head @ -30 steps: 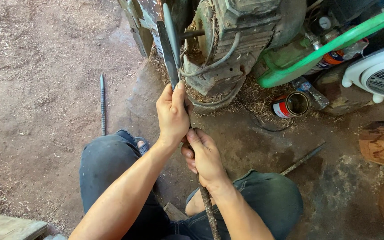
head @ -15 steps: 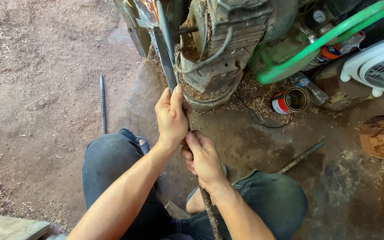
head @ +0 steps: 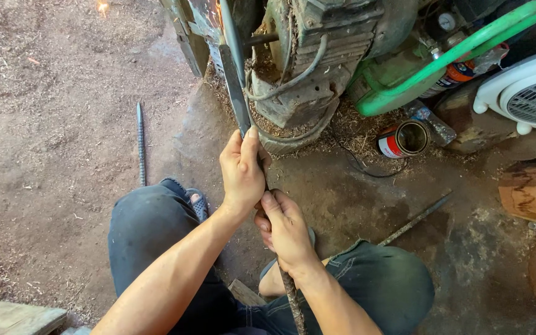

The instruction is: Sharpening a long metal rod or piece of rebar on a bench grinder.

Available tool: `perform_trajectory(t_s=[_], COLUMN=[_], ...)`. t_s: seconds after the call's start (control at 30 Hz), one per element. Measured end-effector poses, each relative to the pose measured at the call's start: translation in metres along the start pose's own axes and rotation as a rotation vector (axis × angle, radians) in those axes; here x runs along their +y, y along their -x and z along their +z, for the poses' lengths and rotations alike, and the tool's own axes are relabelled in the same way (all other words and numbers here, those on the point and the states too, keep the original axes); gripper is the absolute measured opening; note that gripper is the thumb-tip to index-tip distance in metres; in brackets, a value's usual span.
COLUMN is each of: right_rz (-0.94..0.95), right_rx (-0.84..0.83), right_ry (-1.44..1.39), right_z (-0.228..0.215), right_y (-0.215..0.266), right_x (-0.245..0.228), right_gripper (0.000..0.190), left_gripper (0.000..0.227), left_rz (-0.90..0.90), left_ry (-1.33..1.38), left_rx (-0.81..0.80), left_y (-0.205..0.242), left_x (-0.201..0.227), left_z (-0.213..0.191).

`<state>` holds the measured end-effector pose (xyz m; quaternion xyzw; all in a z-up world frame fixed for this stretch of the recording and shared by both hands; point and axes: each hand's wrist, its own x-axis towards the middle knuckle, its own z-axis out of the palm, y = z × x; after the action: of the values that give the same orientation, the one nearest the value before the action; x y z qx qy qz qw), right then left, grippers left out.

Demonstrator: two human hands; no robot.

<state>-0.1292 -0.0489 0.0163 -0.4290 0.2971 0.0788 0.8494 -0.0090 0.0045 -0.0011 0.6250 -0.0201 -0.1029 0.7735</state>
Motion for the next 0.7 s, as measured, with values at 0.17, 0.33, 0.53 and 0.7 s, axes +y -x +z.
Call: perform_trajectory(t_s=[0.17, 0.33, 0.53, 0.7], right_rz=[0.010, 0.000, 0.001, -0.002], right_rx=[0.009, 0.008, -0.008, -0.013], right_ry=[0.003, -0.003, 0.021, 0.018], right_z=[0.001, 0.003, 0.008, 0.010], right_y=[0.005, 0.004, -0.008, -0.018], right_x=[0.001, 0.000, -0.009, -0.015], right_gripper=[0.028, 0.028, 0.028, 0.029], left_gripper=[0.028, 0.028, 0.030, 0.030], left_rz=[-0.019, -0.023, 0.009, -0.002], left_ry=[0.057, 0.070, 0.067, 0.039], left_rx=[-0.017, -0.023, -0.003, 0.020], left_y=[0.004, 0.002, -0.012, -0.023], left_x=[0.000, 0.002, 0.001, 0.007], left_z=[-0.001, 0.000, -0.001, 0.001])
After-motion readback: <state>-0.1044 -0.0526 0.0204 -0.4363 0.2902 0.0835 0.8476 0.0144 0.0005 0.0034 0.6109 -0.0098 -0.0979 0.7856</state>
